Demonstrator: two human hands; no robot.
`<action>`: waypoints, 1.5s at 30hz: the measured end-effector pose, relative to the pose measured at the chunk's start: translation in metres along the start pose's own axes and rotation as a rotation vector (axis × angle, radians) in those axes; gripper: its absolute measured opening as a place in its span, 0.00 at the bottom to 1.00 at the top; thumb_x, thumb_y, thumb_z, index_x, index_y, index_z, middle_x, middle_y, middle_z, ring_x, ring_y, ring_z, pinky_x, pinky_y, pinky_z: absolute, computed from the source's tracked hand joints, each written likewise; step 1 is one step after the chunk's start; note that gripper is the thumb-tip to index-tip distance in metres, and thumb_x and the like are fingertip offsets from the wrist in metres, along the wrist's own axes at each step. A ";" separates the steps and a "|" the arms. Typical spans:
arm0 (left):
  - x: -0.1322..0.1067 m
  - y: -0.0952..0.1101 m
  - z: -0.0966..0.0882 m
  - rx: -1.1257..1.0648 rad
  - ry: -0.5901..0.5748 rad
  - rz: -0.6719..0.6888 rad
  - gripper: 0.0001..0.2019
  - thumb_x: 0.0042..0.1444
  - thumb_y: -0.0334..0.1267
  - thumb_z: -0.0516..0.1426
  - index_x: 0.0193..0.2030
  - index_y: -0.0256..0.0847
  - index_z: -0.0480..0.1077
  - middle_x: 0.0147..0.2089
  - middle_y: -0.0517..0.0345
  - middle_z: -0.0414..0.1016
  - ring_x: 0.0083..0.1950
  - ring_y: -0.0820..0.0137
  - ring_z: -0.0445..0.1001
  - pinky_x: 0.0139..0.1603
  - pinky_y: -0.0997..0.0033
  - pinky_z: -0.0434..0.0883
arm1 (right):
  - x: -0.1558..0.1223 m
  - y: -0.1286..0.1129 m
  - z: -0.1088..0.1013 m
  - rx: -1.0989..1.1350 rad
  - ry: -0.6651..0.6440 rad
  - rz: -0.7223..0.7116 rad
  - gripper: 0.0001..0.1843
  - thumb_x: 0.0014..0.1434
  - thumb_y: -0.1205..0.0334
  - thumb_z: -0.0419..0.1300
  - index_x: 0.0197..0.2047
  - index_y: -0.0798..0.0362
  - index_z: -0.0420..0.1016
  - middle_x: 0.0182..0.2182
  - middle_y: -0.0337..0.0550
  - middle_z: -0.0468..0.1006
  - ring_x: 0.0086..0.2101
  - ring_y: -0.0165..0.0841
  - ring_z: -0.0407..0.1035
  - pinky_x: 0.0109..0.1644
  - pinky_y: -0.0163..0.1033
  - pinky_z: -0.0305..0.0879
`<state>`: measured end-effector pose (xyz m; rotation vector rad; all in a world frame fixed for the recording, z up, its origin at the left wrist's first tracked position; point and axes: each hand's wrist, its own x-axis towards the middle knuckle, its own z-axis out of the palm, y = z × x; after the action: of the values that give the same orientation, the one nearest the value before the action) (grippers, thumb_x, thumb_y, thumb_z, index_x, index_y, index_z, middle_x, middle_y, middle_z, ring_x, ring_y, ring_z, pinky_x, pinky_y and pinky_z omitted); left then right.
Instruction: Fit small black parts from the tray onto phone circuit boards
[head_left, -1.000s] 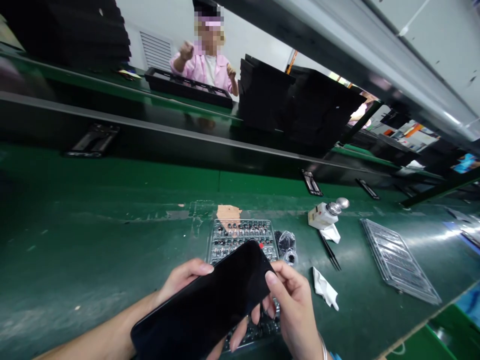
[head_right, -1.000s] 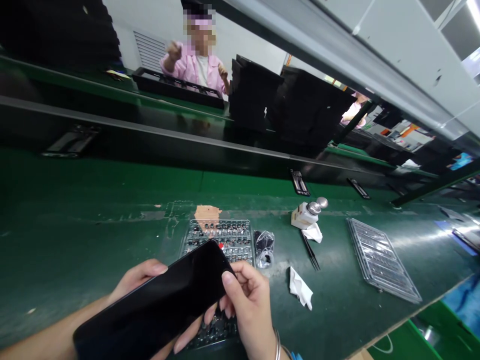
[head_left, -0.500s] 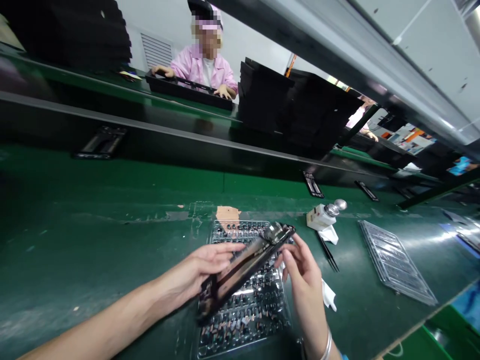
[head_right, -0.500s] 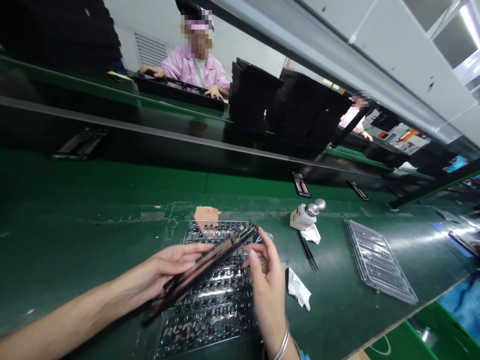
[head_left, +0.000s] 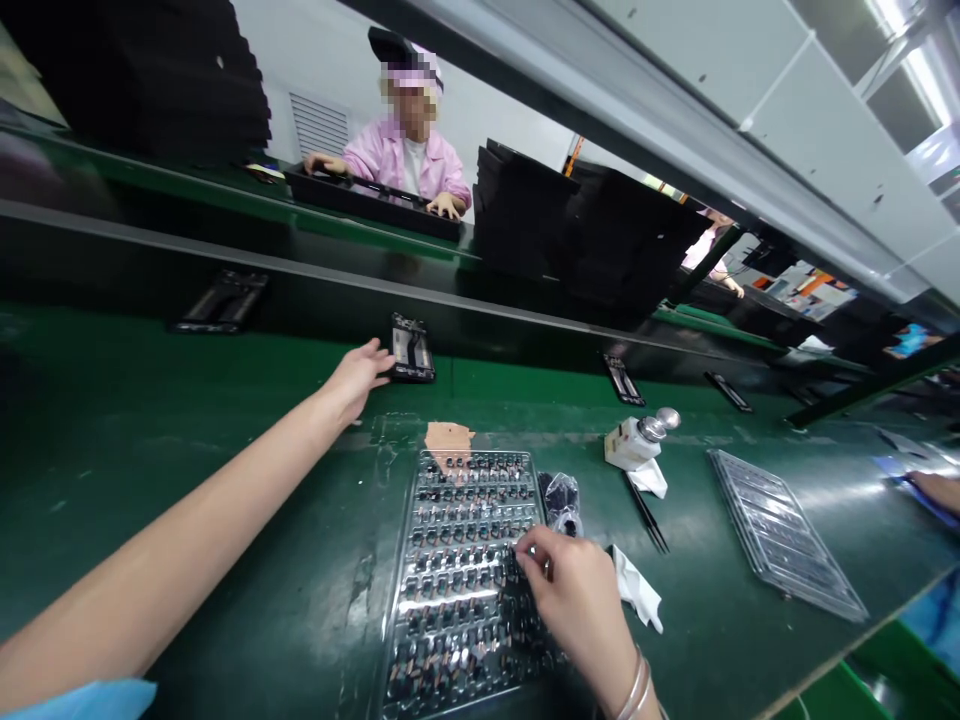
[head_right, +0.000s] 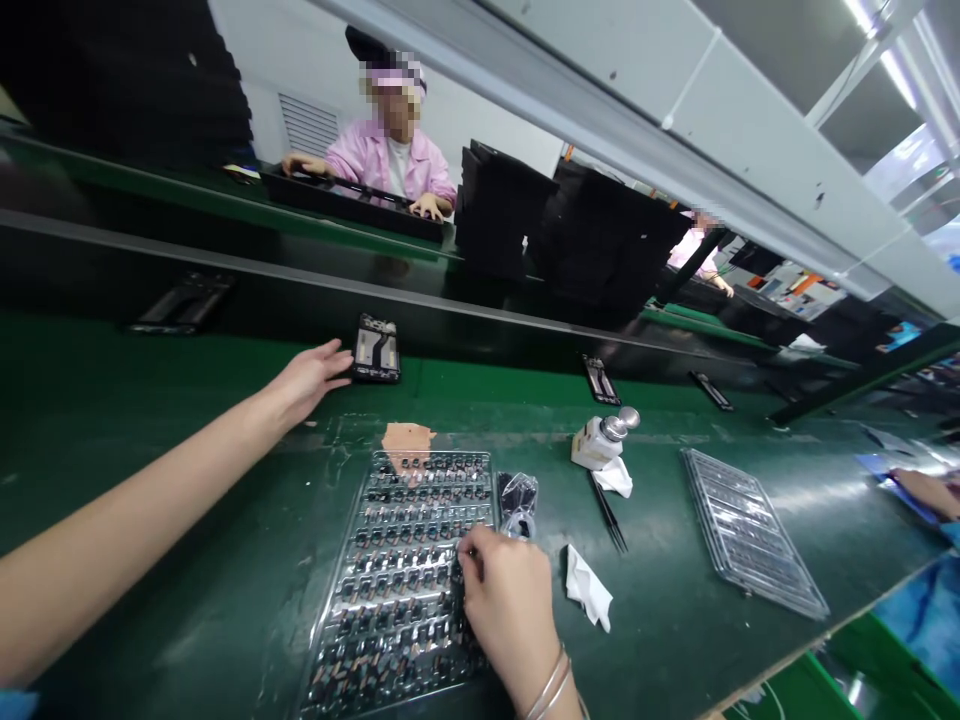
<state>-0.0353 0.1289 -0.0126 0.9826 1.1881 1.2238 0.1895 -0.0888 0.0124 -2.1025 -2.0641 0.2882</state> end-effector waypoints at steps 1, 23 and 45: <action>0.000 -0.001 -0.002 0.019 0.032 0.026 0.29 0.56 0.32 0.52 0.62 0.29 0.45 0.64 0.46 0.50 0.63 0.56 0.50 0.60 0.57 0.54 | 0.000 0.001 -0.001 -0.018 -0.043 -0.014 0.08 0.53 0.68 0.55 0.29 0.47 0.73 0.19 0.33 0.75 0.21 0.28 0.67 0.25 0.32 0.48; -0.167 -0.021 0.031 0.361 -1.023 -0.007 0.14 0.59 0.41 0.46 0.24 0.38 0.61 0.18 0.66 0.59 0.21 0.77 0.56 0.25 0.76 0.54 | -0.004 -0.015 0.005 0.739 -0.269 -0.005 0.08 0.55 0.58 0.57 0.28 0.54 0.68 0.12 0.28 0.60 0.16 0.23 0.53 0.22 0.29 0.48; -0.158 -0.034 0.033 0.351 -0.875 -0.004 0.12 0.59 0.41 0.47 0.27 0.38 0.62 0.19 0.66 0.59 0.23 0.75 0.58 0.27 0.76 0.56 | -0.005 0.005 -0.007 0.187 0.246 0.117 0.09 0.56 0.55 0.54 0.32 0.50 0.68 0.14 0.31 0.61 0.16 0.28 0.58 0.22 0.31 0.49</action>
<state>0.0087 -0.0298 -0.0212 1.5566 0.6917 0.4572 0.1965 -0.0943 0.0183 -2.0354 -1.7116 0.2173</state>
